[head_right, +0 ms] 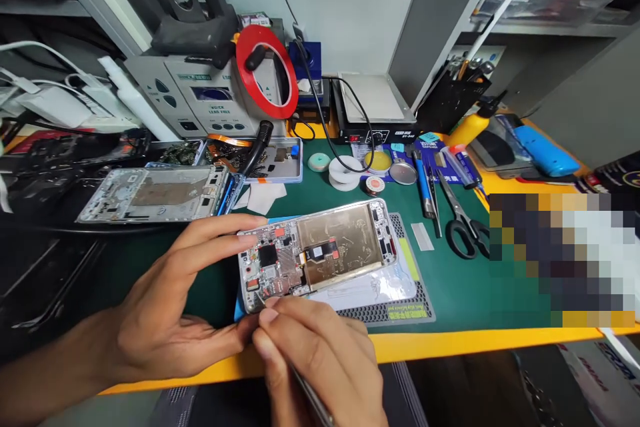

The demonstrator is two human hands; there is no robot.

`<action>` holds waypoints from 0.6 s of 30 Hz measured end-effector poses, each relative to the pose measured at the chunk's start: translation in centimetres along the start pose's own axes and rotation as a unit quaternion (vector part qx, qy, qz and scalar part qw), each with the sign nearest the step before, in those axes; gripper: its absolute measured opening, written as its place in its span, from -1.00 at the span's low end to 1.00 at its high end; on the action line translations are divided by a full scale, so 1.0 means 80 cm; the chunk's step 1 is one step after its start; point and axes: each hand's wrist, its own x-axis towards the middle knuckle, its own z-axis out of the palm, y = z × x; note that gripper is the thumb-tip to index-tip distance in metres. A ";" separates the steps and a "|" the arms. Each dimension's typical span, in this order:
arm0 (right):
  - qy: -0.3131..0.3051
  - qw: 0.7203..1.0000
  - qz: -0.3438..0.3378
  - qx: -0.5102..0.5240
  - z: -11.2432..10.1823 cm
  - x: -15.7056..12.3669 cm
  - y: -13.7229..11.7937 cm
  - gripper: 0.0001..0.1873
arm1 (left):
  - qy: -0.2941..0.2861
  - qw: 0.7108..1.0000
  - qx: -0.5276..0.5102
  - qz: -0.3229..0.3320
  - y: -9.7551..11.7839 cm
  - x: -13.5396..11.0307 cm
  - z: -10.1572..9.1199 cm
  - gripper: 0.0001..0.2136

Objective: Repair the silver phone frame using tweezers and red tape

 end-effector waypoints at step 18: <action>-0.017 0.996 -0.010 -0.087 -0.013 0.005 0.002 -0.52 | 0.011 1.000 0.020 0.022 0.001 0.003 -0.002 -0.26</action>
